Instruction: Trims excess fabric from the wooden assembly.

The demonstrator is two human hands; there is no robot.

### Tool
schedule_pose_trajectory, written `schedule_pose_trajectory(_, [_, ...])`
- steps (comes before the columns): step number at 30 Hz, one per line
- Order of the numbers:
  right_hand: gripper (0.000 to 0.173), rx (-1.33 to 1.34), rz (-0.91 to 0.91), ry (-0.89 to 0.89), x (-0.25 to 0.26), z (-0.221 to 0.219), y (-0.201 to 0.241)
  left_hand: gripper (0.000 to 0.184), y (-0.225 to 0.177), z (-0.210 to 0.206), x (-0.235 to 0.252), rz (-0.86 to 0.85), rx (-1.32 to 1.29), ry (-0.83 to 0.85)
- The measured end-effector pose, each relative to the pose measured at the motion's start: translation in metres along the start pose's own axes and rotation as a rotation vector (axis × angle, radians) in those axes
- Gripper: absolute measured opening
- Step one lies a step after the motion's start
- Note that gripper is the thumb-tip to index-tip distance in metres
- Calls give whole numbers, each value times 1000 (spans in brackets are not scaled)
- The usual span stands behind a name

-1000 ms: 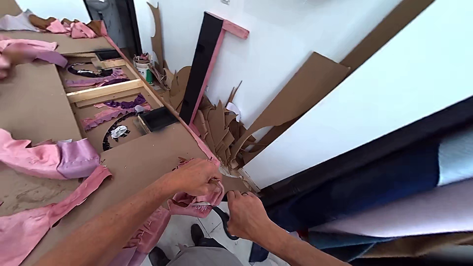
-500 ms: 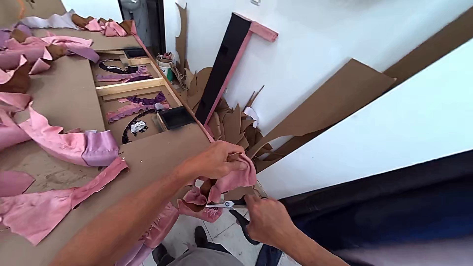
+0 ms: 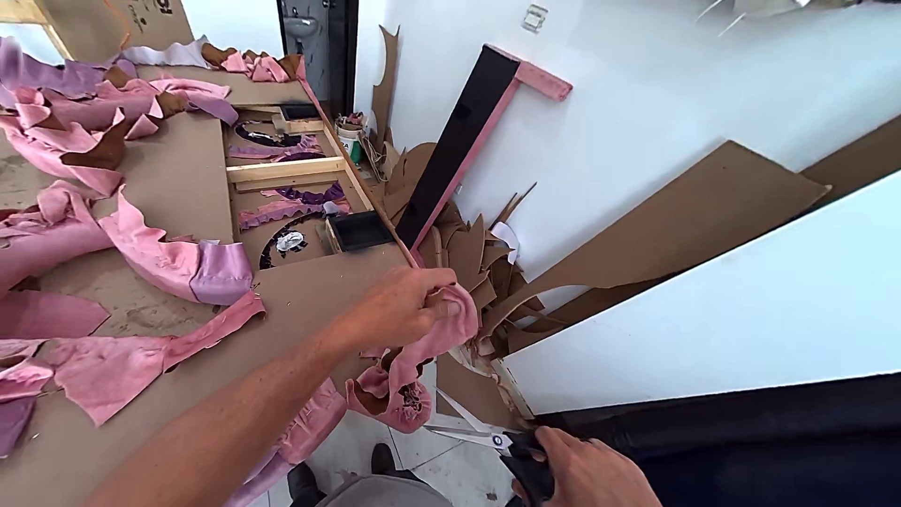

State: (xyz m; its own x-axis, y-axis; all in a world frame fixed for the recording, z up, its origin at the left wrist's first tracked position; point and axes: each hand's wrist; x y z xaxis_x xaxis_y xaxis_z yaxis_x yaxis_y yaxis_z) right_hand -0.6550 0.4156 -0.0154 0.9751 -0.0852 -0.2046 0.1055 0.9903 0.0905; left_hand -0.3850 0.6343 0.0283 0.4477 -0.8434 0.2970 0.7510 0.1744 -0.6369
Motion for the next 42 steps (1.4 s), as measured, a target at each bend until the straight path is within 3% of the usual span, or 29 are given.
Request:
schedule_pose_trajectory(5, [54,-61,44,35,20,-17,16,16,-11,-16,15,-32,-56,45])
schedule_pose_trajectory(11, [69,-59,-81,365,65,-3,65,16,-34,-35,33,-117,43,194])
schedule_pose_trajectory(13, [66,-65,-105,432,73,-3,70,16,-37,-41,37,-117,63,226])
schedule_pose_trajectory(18, [39,-99,-30,334,49,-12,51,18,-31,-42,44,-63,38,243])
schedule_pose_trajectory(20, [29,-123,28,194,33,-17,38,18,-22,-37,44,-34,15,205])
schedule_pose_trajectory(22, [26,-129,88,26,21,-24,25,17,-14,-29,41,-11,-19,160])
schedule_pose_trajectory(24, [32,-142,84,-23,20,-29,21,18,-11,-27,39,-5,-48,158])
schedule_pose_trajectory(32, [53,-62,42,58,63,-21,78,17,-35,-51,54,-100,66,337])
schedule_pose_trajectory(37, [42,-68,4,316,72,-14,85,20,-36,-71,70,-88,-39,311])
schedule_pose_trajectory(42, [41,-54,-19,324,77,1,103,21,-36,-54,81,-99,-38,316])
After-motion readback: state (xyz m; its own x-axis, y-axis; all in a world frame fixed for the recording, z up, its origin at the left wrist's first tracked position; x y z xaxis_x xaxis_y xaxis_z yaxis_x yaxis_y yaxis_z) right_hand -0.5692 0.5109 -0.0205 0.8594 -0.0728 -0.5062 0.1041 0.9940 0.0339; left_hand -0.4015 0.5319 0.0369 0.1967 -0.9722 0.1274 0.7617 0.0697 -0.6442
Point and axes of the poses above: each hand's wrist, its own x-axis towards the middle knuckle, its own z-axis out of the back of the hand, y = z × x, and after that the axes turned 8 degrees about x, right-handed
